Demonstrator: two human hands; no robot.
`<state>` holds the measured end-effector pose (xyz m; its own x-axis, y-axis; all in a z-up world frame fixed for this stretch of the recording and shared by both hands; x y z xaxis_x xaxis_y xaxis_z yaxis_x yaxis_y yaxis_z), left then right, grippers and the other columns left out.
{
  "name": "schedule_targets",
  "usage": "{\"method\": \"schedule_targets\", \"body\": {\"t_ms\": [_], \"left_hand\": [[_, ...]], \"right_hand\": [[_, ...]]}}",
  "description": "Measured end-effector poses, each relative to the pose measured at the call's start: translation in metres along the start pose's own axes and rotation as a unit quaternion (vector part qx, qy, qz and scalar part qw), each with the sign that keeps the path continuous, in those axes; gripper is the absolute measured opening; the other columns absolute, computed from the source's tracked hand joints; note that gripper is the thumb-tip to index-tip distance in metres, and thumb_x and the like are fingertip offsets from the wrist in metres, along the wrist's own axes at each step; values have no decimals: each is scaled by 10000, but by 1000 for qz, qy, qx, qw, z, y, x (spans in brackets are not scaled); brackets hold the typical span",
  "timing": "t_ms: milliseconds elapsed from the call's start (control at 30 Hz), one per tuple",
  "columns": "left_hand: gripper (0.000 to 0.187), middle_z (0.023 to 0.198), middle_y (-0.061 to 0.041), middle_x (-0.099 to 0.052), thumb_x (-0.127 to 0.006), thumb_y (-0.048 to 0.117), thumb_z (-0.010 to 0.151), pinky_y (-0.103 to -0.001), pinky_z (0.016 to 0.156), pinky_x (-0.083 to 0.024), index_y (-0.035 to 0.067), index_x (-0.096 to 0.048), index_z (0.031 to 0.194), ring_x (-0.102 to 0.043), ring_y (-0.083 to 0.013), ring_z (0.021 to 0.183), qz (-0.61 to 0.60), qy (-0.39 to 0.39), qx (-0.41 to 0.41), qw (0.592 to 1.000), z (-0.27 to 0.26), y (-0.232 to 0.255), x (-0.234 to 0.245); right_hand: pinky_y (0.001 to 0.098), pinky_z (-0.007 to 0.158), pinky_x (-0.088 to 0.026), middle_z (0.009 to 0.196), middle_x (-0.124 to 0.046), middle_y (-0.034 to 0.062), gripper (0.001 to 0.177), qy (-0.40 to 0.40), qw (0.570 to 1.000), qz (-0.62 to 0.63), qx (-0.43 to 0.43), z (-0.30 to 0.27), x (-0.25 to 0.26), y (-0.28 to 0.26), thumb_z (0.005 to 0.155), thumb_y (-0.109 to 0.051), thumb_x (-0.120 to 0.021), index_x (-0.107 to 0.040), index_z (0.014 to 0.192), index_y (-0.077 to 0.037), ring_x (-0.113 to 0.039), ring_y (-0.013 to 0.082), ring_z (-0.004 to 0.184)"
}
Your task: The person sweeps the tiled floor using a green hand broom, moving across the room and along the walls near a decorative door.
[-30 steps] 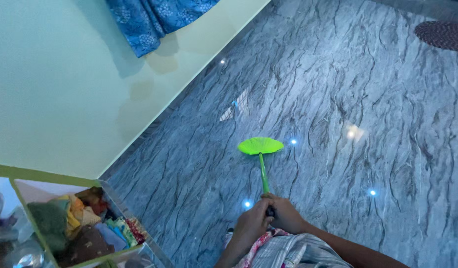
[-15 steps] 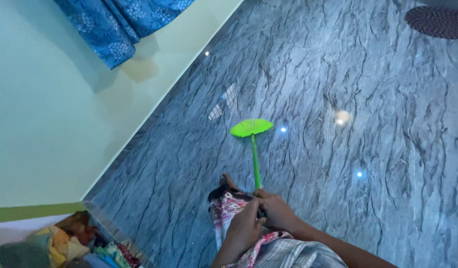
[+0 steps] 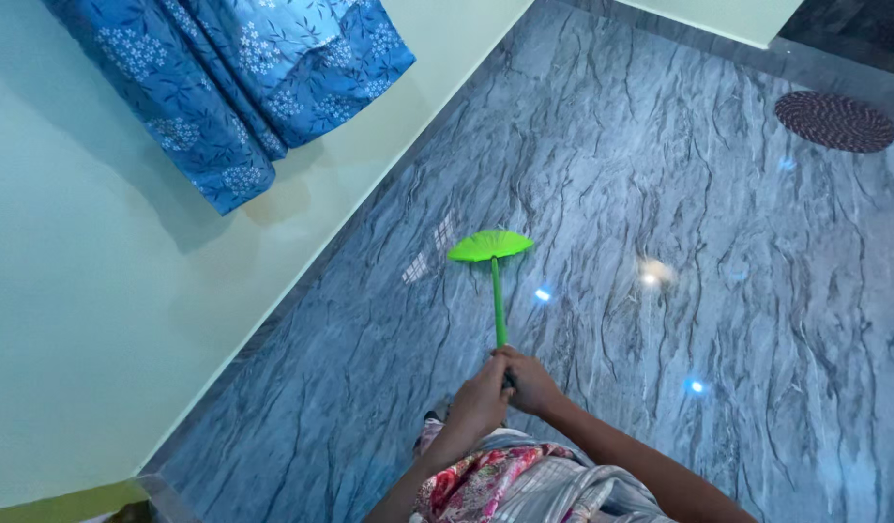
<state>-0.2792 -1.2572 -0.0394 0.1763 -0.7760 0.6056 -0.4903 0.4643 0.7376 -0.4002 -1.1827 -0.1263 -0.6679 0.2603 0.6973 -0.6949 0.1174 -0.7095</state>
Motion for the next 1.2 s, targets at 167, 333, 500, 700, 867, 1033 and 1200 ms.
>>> {"method": "schedule_targets", "body": {"t_ms": [167,333,500,700,867,1033,1200], "left_hand": [[403,1144,-199,-677,-706,155,878,-549,831,-509,125,-516,1231,-645,-454,1068,-78,10,-69,995,-14,18,76],[297,1101,-180,-689,-701,156,901,-532,813,-518,123,-556,1159,-679,-423,1020,-109,15,-70,991,18,2,93],[301,1093,-190,-693,-701,157,908,-566,814,-490,118,-541,1160,-666,-443,1001,-65,35,-58,996,93,-24,84],[326,1074,-205,-694,-697,143,897,-569,811,-497,95,-530,1172,-669,-443,1003,-35,-7,-89,995,145,-34,102],[414,1114,-225,-662,-746,103,819,-572,802,-495,58,-529,1168,-645,-466,998,19,-38,-164,986,178,-15,135],[384,1135,-212,-684,-717,92,866,-548,844,-525,74,-543,1208,-659,-455,1057,-27,-19,-162,986,259,1,174],[437,1146,-223,-668,-705,93,862,-571,823,-503,92,-517,1256,-635,-473,1043,11,17,-130,991,367,3,178]], "right_hand": [[432,875,-572,1184,-712,120,319,-40,997,35,-50,30,35,-56,716,-175,-753,-714,1018,-82,-707,376,993],[440,850,-569,1195,-707,114,360,-5,999,35,-41,63,28,-46,704,-180,-761,-692,1042,-76,-694,389,999],[444,851,-571,1241,-679,138,331,32,999,-17,-37,113,13,19,728,-191,-762,-697,1038,-95,-692,381,1018],[436,833,-580,1206,-689,133,390,51,998,-8,-40,156,32,35,714,-176,-767,-714,1097,-124,-697,376,1017],[436,737,-597,1063,-726,136,486,51,996,47,-64,182,69,32,589,-223,-846,-720,1047,-119,-727,385,840],[437,715,-591,1017,-762,96,304,100,991,35,-81,256,98,73,659,-191,-774,-710,946,-113,-733,375,792],[455,756,-589,959,-745,132,271,106,984,6,-142,341,120,150,701,-199,-782,-719,953,-122,-730,376,891]]}}
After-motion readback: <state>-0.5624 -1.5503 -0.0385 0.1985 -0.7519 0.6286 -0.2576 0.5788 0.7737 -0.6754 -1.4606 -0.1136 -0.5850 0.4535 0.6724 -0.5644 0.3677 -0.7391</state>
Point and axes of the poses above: each hand's wrist, its own z-axis towards the middle knuckle, its own x-axis out of the back of the hand, y = z × x, the point moved 2 cm from there along z, towards the middle knuckle
